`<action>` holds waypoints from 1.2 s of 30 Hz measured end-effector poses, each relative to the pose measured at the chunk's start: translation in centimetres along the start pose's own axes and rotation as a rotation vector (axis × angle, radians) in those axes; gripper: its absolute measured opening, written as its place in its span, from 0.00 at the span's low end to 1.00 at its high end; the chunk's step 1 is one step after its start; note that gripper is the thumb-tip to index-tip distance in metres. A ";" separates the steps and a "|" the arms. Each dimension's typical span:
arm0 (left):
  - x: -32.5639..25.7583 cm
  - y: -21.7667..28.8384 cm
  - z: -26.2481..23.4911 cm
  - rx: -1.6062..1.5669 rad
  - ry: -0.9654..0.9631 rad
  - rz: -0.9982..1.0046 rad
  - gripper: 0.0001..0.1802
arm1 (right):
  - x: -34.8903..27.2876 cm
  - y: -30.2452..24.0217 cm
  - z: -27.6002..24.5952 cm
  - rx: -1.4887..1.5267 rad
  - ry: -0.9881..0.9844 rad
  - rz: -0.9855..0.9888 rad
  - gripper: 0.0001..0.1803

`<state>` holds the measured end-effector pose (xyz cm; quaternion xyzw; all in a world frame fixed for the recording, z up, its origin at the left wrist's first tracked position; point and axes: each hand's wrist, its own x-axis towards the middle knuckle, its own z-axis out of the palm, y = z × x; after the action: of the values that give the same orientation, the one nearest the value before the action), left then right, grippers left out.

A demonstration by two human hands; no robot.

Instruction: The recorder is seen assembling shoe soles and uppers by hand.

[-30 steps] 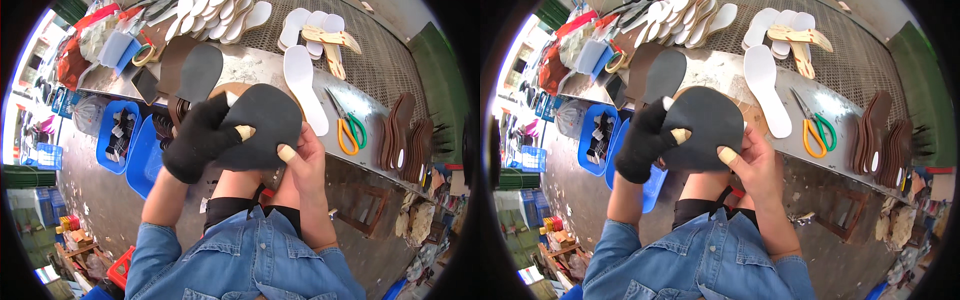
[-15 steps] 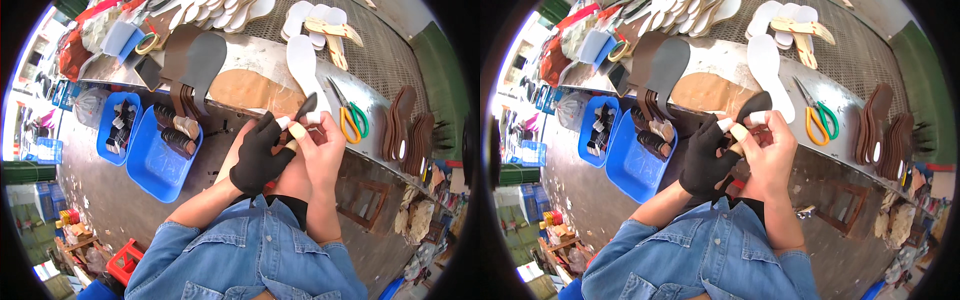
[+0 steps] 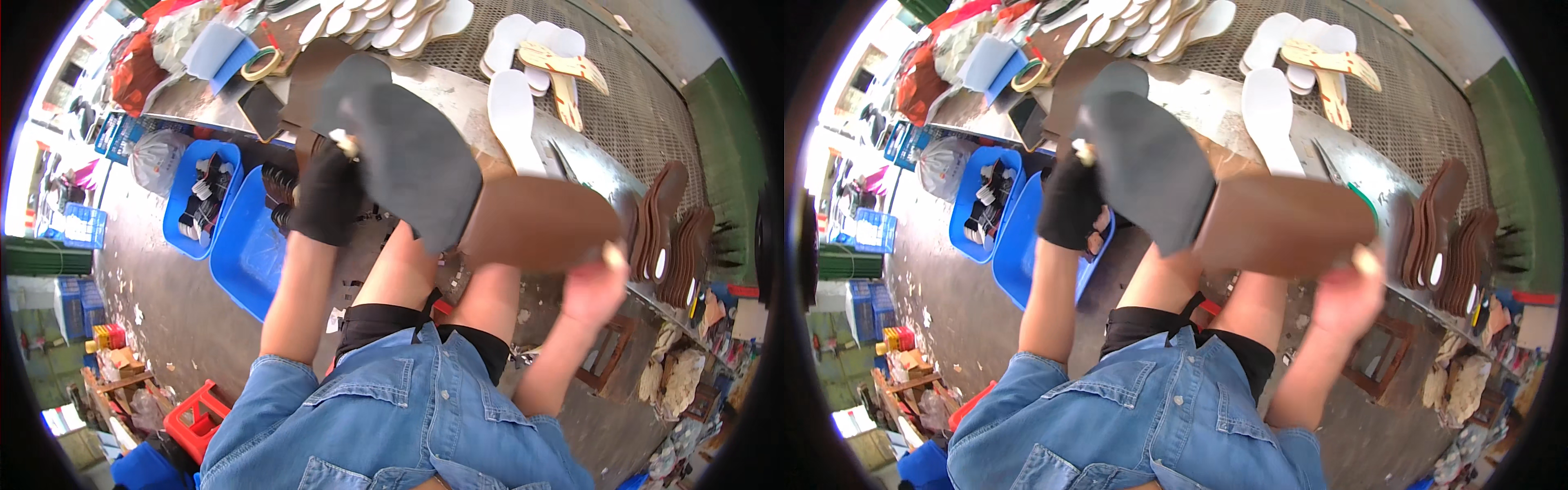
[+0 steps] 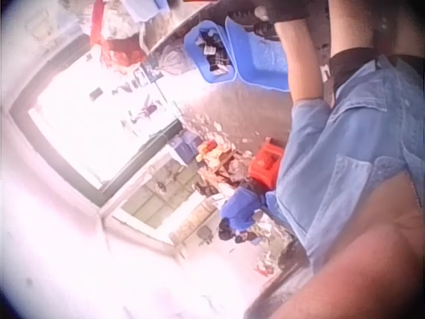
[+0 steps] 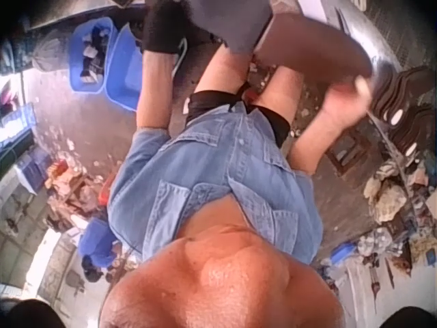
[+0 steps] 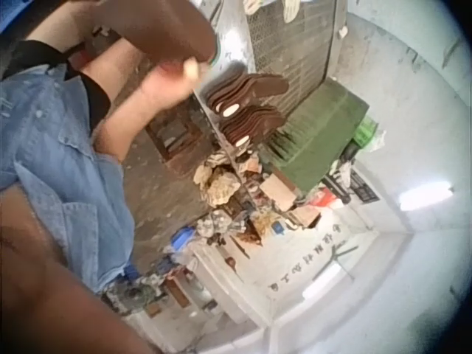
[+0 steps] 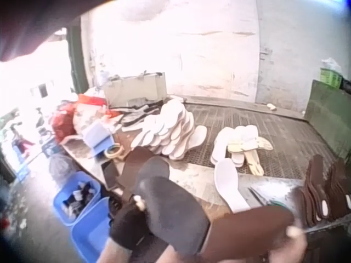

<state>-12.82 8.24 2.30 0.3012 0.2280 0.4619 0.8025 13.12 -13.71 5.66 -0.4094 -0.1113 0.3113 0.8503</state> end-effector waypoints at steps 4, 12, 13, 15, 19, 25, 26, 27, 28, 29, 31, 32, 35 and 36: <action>-2.1 8.5 0.1 0.174 0.144 0.001 0.20 | 0.5 -8.3 -9.2 -0.053 0.366 -0.188 0.24; 10.4 11.2 -0.7 1.000 0.041 0.190 0.17 | -1.2 -7.0 -6.7 -0.250 0.283 -0.295 0.23; 12.0 11.4 -0.9 1.426 0.182 0.308 0.19 | -1.0 -6.2 -6.5 -0.294 0.183 -0.286 0.21; 15.0 11.2 -3.1 1.566 0.194 0.855 0.23 | -1.3 -5.2 -4.4 -0.325 -0.149 -0.253 0.14; 4.8 2.1 5.9 1.021 -0.495 0.118 0.26 | -1.7 -1.9 -0.5 -0.579 -0.093 -0.334 0.10; -3.1 -6.9 9.9 0.395 -0.338 -0.158 0.35 | -1.1 3.2 7.5 -1.080 -0.565 -0.441 0.04; -2.8 -5.1 9.9 0.383 -0.239 -0.278 0.26 | -0.3 3.9 7.4 -1.058 -0.662 -0.472 0.03; -2.1 -5.5 8.9 0.271 -0.136 -0.263 0.25 | 0.0 4.5 7.5 -0.774 -0.573 -0.284 0.04; -1.3 -6.1 7.6 0.159 -0.034 -0.247 0.24 | 0.6 4.2 7.7 -0.650 -0.465 -0.188 0.04; -1.0 -5.7 6.8 0.164 -0.034 -0.240 0.24 | 2.4 4.4 7.3 -0.784 -0.325 -0.262 0.06; -0.9 -4.3 5.4 0.172 0.009 -0.343 0.25 | 7.3 5.9 5.8 -1.187 -0.200 -0.568 0.13; -0.9 -4.4 5.8 0.174 -0.009 -0.350 0.25 | 9.7 6.7 4.9 -1.467 -0.208 -0.810 0.18; -0.8 -4.4 5.5 0.335 0.014 -0.322 0.25 | 12.3 10.3 4.7 -1.756 -0.188 -0.915 0.24; -0.6 -4.5 4.7 0.477 -0.078 -0.241 0.25 | 12.7 10.1 4.8 -1.751 -0.190 -0.920 0.24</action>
<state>-7.35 4.70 2.54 0.4701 0.3338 0.2842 0.7661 16.52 1.96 0.17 -0.7832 -0.5177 -0.2093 0.2735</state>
